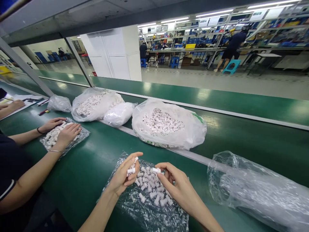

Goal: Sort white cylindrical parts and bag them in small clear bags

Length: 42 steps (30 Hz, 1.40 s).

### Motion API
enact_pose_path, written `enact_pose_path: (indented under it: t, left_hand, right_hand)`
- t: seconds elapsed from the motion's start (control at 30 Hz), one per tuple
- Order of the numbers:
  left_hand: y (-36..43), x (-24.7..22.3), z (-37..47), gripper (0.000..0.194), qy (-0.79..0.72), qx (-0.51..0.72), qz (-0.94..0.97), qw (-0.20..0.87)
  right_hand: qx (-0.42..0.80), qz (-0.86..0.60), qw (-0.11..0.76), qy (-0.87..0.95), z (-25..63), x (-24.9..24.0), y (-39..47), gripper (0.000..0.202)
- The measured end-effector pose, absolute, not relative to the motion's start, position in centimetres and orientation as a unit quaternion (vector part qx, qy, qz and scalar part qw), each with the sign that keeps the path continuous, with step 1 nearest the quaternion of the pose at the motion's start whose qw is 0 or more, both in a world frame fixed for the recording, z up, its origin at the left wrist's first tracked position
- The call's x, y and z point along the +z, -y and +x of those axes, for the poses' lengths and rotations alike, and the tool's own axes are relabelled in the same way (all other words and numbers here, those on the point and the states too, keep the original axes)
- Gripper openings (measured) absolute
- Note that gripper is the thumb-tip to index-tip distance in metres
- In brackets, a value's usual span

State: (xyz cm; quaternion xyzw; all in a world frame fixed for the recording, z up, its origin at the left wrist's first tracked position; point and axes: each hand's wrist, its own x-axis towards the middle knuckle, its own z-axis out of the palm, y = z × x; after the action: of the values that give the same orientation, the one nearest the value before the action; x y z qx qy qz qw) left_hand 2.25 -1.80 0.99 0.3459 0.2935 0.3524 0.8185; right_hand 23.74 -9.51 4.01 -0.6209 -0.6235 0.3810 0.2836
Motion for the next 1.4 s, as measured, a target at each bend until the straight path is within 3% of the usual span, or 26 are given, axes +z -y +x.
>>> enact_pose_path:
  t: [0.2,0.53,0.73,0.93,1.1,1.27,1.4]
  left_hand:
    - [1.4,0.6,1.7,0.027,-0.302,0.377,0.319,0.815]
    - [1.8,0.9,1.9,0.035,-0.289,0.347,0.359,0.817]
    - [2.3,1.0,2.3,0.037,-0.286,0.307,0.364,0.832]
    - [3.1,1.0,2.8,0.037,-0.266,0.237,0.386,0.851]
    - [3.7,1.1,3.1,0.040,-0.241,0.169,0.416,0.860]
    - [2.9,1.1,2.7,0.038,-0.278,0.250,0.383,0.845]
    - [2.1,0.9,2.3,0.036,-0.306,0.333,0.353,0.819]
  right_hand:
    - [0.332,-0.617,0.240,0.672,23.1,2.9,9.7,0.028]
    - [0.265,-0.543,0.156,0.782,21.0,1.7,10.0,0.026]
    - [0.266,-0.563,0.175,0.763,21.3,1.4,9.8,0.021]
    - [0.258,-0.628,0.254,0.689,22.0,1.9,9.8,0.025]
    - [0.278,-0.596,0.253,0.710,21.8,2.3,9.9,0.026]
    - [0.270,-0.613,0.266,0.693,22.3,2.6,9.8,0.026]
    - [0.288,-0.619,0.194,0.704,22.7,2.8,9.6,0.025]
